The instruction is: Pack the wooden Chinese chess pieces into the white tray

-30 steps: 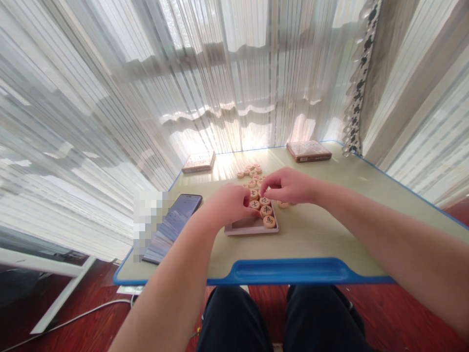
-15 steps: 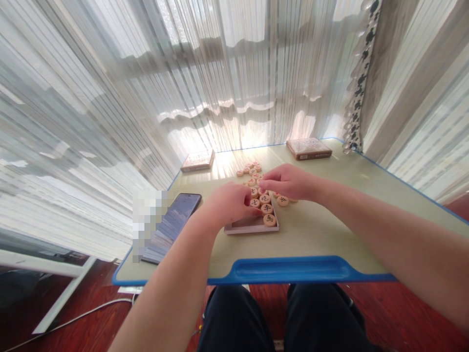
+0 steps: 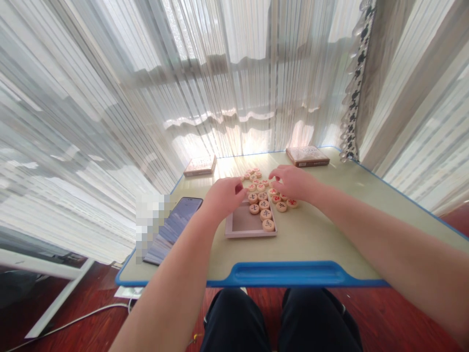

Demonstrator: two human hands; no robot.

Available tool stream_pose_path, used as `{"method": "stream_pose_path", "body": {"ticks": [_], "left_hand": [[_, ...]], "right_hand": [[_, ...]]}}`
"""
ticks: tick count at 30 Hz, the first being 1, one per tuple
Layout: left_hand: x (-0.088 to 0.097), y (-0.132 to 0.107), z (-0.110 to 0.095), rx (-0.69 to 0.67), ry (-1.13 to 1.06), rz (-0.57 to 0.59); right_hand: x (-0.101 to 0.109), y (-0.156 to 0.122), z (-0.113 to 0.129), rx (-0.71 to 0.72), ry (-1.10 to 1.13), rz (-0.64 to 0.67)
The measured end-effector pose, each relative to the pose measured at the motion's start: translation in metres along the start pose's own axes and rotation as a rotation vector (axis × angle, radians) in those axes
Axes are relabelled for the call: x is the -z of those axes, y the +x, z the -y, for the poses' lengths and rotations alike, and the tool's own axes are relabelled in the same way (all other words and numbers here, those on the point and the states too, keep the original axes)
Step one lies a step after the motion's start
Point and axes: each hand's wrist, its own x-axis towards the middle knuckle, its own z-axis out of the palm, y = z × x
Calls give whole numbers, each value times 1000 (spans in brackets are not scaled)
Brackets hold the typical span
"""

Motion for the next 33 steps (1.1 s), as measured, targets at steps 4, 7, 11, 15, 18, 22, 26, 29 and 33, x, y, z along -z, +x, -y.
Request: {"method": "stream_pose_path", "body": {"ticks": [4,7,11,15,18,22,26,29,33], "left_hand": [[-8,6,7,52,-11,-96],[-12,9,13,110,-42,-160],[-18,15,19,151,-108,-168],[-26,21,25,248,-237,-145],[-34,24,31,304,-392,-130],[-40,27,39,357,-550,-102],[-38,27,34,376,-556,-63],[-31,24,23,367,-502,3],[-22,21,13,356,-466,70]], "right_hand": [[-10,3,-3,55,-39,30],[-11,3,-3,22,-20,71],[-8,3,-2,-19,24,104],[-6,2,0,-9,23,124],[-2,-1,4,-35,-7,154],[7,-5,5,-52,23,249],[22,-8,-7,-32,138,414],[29,-10,-18,4,184,533],[27,-10,-20,24,174,524]]}}
